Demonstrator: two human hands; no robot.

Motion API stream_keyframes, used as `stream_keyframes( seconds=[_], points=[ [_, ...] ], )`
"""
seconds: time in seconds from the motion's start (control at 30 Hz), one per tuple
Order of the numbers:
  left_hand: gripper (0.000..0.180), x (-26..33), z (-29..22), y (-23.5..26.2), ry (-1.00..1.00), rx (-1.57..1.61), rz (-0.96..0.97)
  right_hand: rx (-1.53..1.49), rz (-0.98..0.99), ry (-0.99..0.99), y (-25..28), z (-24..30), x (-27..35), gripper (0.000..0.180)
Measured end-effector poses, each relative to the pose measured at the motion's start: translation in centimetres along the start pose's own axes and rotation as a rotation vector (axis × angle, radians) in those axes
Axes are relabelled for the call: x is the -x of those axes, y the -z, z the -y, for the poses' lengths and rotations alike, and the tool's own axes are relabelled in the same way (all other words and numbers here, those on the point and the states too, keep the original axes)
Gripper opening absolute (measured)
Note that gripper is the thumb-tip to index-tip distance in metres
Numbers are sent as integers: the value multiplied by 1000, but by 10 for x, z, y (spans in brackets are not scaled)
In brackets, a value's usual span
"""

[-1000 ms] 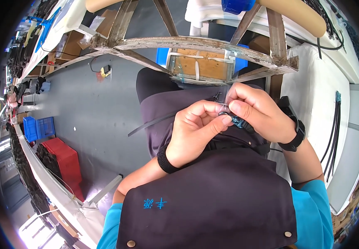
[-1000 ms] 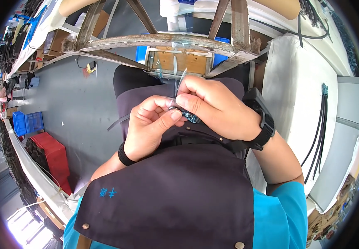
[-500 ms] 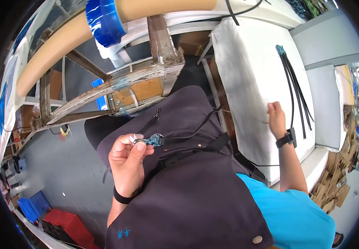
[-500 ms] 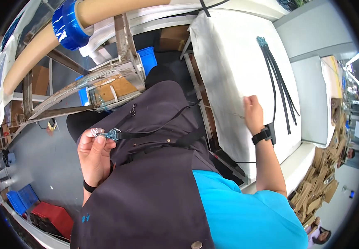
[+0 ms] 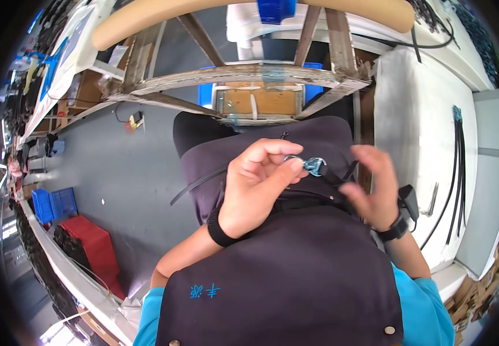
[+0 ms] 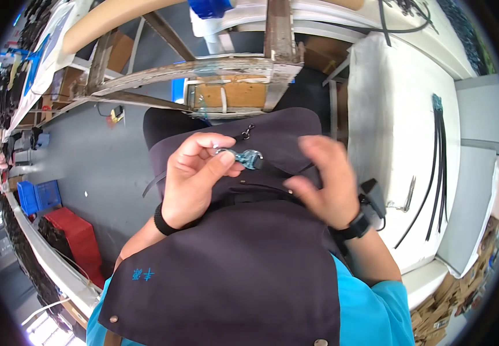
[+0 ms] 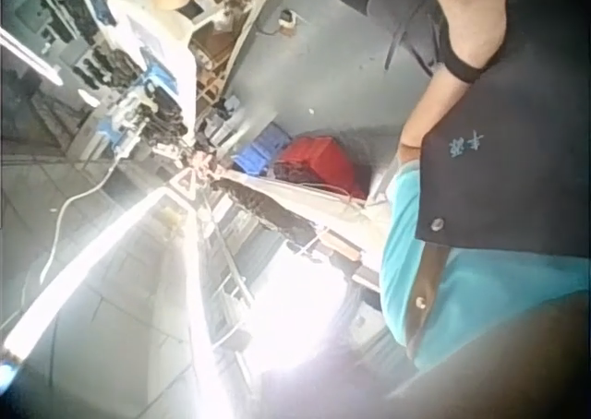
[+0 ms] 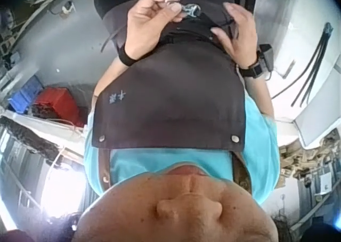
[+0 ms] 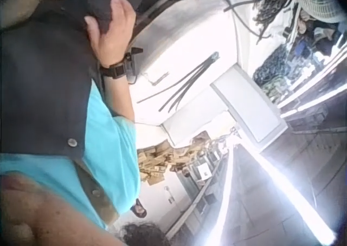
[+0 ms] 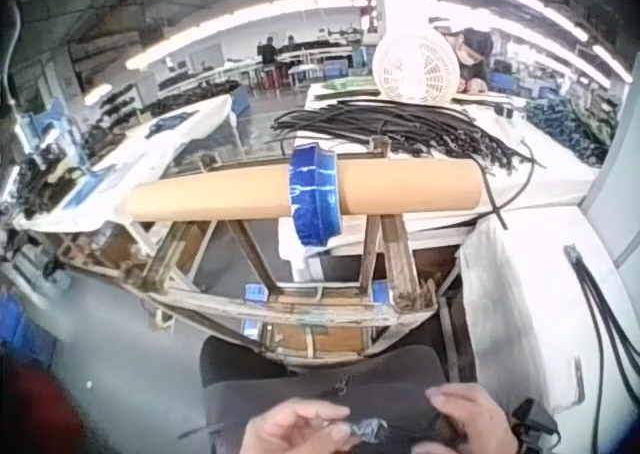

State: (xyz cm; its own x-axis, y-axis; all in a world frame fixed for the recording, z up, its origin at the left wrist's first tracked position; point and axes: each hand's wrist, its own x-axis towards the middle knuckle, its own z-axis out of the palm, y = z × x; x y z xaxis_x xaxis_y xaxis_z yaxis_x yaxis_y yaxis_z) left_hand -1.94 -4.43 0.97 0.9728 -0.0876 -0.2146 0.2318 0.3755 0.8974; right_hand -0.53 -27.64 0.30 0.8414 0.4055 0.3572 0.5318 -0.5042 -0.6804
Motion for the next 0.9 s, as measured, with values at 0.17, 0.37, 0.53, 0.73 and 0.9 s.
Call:
stream_keyframes(
  seconds=[0.17,0.37,0.53,0.73,0.9],
  points=[
    [21,5,-7,1,-119,-30,-13,-96,-31,291,-38,15,-40,40],
    [16,-3,-34,25,-615,-934,246,-1039,680,-653,-18,28,-48,15],
    [5,0,-17,10,-349,-384,247,-1287,801,-738,1,27,-43,30],
    [41,-7,-8,-6,-177,-132,401,-1470,446,-765,58,21,0,35],
    [38,-9,-4,12,-103,-210,262,-390,-237,-714,241,20,49,40]
  ],
)
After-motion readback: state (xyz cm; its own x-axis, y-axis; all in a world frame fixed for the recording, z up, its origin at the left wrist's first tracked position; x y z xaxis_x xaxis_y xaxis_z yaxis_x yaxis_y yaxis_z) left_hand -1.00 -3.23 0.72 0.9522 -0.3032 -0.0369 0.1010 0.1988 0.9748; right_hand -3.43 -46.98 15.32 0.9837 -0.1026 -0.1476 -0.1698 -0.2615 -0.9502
